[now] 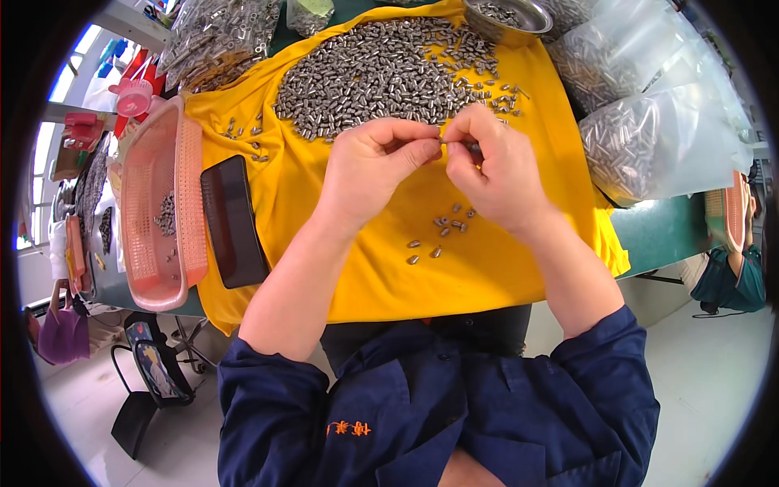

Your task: The person assembles small metal components by inserting pins into them by hand and placing the assembled pieces onto a cloth.

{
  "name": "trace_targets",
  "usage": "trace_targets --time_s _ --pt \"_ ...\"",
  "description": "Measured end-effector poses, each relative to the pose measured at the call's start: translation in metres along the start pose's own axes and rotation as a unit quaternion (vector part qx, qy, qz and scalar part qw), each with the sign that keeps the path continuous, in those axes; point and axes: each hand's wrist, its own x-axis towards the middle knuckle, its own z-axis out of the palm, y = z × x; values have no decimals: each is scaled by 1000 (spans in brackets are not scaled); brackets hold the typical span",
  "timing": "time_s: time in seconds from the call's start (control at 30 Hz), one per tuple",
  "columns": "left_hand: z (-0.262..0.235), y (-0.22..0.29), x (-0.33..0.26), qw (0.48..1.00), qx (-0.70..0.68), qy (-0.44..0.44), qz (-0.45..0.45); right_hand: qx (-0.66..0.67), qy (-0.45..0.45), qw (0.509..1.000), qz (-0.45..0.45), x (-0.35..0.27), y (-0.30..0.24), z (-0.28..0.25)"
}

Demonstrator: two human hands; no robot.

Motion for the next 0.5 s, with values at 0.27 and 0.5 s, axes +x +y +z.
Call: trace_targets --time_s 0.27,0.5 --pt "-5 -4 1 999 -25 24 0 71 0 997 40 1 8 -3" --pt "4 12 -12 942 298 -151 8 221 71 964 131 15 29 -30"
